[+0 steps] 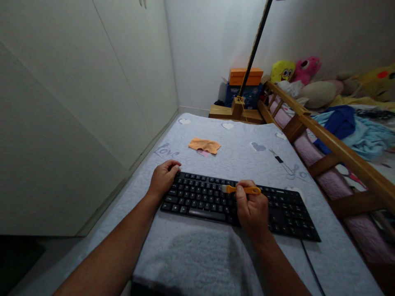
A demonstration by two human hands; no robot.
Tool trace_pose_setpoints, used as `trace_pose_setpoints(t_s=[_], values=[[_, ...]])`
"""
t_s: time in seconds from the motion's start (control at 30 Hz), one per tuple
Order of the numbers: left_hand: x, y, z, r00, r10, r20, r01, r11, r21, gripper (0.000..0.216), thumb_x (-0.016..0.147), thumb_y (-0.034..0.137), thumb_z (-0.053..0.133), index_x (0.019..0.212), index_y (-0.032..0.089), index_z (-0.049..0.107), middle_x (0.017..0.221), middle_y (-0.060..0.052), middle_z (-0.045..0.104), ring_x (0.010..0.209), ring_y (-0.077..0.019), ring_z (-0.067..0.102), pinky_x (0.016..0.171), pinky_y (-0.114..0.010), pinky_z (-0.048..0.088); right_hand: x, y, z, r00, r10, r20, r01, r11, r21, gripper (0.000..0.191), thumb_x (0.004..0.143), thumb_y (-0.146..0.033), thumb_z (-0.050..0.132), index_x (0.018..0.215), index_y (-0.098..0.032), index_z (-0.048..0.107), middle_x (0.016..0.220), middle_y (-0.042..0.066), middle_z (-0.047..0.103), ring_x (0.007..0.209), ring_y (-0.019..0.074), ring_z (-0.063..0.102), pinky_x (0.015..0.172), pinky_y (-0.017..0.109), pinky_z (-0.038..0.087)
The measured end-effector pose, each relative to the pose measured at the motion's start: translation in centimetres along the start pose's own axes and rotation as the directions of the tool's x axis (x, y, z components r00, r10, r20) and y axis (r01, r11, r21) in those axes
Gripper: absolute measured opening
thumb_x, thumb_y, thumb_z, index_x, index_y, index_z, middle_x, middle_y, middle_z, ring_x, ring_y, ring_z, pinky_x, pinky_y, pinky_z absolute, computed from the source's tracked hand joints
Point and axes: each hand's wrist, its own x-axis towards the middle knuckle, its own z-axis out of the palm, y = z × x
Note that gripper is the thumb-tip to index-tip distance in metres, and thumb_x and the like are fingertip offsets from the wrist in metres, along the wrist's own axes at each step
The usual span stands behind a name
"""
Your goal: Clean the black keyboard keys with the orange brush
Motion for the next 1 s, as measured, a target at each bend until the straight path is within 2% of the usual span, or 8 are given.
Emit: trace_pose_setpoints(t_s=[0.1,0.33,0.57,0.8,1.0], values=[[0.00,-0.03,0.00,1.000,0.002,0.000,-0.002,1.000,0.004,0.030,0.080,0.042,0.060,0.091,0.019,0.074,0.079,-0.002,0.073,0.078,-0.0223,0.068,0.075,-0.033,0.049,0.06,0.00,0.07,1.000,0.007,0.022,-0.007,1.000,-0.014,0.023,0.101,-0.025,0.046,0.081,-0.022,0.058,0.063,-0.004,0.058,0.054,0.0132,0.059,0.054,0.025,0.042],[-0.11,0.20,-0.06,1.000,0.008,-0.002,-0.008,1.000,0.014,0.030,0.080,0.042,0.060,0.091,0.019,0.074,0.079,-0.002,0.074,0.075,-0.0215,0.067,0.073,-0.032,0.049,0.10,0.08,0.17,0.999,0.009,-0.030,-0.009,1.000,0.008,0.019,0.100,-0.023,0.047,0.086,-0.021,0.060,0.071,-0.002,0.063,0.062,0.0136,0.065,0.061,0.024,0.046],[-0.18,0.50,-0.07,1.000,-0.001,-0.006,0.001,1.000,0.020,0.030,0.078,0.042,0.060,0.090,0.019,0.074,0.077,-0.002,0.074,0.075,-0.0217,0.067,0.072,-0.032,0.049,0.04,0.12,0.04,1.000,-0.004,0.008,0.005,1.000,-0.025,0.023,0.101,-0.023,0.045,0.080,-0.022,0.057,0.062,-0.005,0.056,0.054,0.0129,0.059,0.055,0.025,0.042],[-0.19,0.65,-0.02,1.000,-0.014,-0.003,0.014,1.000,0.010,0.030,0.077,0.042,0.060,0.090,0.019,0.074,0.078,-0.002,0.074,0.075,-0.0218,0.067,0.072,-0.032,0.049,-0.01,0.23,0.38,1.000,0.009,-0.011,-0.009,1.000,0.004,0.020,0.101,-0.024,0.046,0.086,-0.022,0.059,0.071,-0.002,0.063,0.062,0.0138,0.064,0.061,0.024,0.046],[-0.28,0.64,-0.05,1.000,-0.018,0.003,0.018,1.000,0.000,0.029,0.078,0.043,0.060,0.090,0.020,0.074,0.079,-0.002,0.074,0.075,-0.0215,0.067,0.073,-0.031,0.049,-0.09,0.16,0.11,1.000,0.014,-0.007,-0.014,1.000,-0.002,0.022,0.100,-0.024,0.046,0.082,-0.022,0.058,0.066,-0.003,0.060,0.057,0.0135,0.060,0.057,0.025,0.043]])
